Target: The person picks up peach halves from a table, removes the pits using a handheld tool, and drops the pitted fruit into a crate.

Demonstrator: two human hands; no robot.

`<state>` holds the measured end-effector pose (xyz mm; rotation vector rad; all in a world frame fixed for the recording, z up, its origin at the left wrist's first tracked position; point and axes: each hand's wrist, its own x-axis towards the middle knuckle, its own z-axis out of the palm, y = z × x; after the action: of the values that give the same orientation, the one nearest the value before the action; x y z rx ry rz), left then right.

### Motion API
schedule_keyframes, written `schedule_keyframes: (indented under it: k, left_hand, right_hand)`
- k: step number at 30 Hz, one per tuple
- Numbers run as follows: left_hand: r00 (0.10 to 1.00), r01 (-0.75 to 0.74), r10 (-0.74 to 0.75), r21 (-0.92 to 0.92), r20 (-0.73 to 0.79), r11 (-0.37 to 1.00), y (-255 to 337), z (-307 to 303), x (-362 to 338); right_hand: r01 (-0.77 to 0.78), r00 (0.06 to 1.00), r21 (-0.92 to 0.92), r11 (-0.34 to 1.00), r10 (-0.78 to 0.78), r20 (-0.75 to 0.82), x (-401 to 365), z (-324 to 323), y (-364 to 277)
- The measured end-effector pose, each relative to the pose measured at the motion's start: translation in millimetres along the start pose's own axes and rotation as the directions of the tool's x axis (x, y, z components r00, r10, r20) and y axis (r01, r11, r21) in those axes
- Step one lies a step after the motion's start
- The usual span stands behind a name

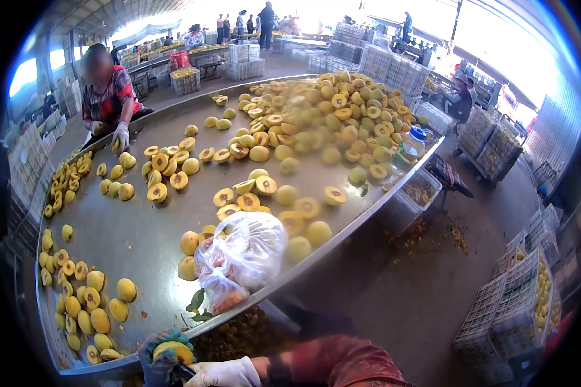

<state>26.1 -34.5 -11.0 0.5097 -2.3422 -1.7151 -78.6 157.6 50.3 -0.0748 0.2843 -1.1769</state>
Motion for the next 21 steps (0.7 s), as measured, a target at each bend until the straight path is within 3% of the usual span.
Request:
schedule_keyframes:
  k: [6,10,13,15,18,21]
  left_hand:
    - [0.999,0.023,-0.020,-0.126,0.025,0.992,28.6,4.6,3.3]
    - [0.997,0.050,-0.028,-0.335,0.071,0.941,49.7,5.2,6.1]
    - [0.994,0.067,-0.014,-0.492,0.110,0.868,65.6,7.1,5.5]
    - [0.994,0.073,-0.012,-0.567,0.111,0.820,73.1,12.2,4.2]
    - [0.996,0.032,-0.074,-0.590,-0.047,0.807,83.0,24.3,-4.7]
    - [0.991,0.010,-0.078,-0.529,-0.107,0.848,94.9,24.7,-6.1]
  right_hand:
    - [-0.023,0.983,0.127,0.992,0.000,0.184,5.7,-4.9,1.4]
    - [-0.019,0.982,0.116,0.993,-0.003,0.188,6.2,-0.2,1.2]
    - [-0.056,0.949,0.150,0.987,0.006,0.316,7.1,1.9,0.7]
    - [-0.043,0.951,0.176,0.983,-0.014,0.309,8.6,3.8,0.9]
    - [-0.047,0.953,0.191,0.981,-0.013,0.302,8.8,7.1,-1.4]
    - [-0.061,0.946,0.220,0.974,-0.014,0.324,8.5,9.0,-5.3]
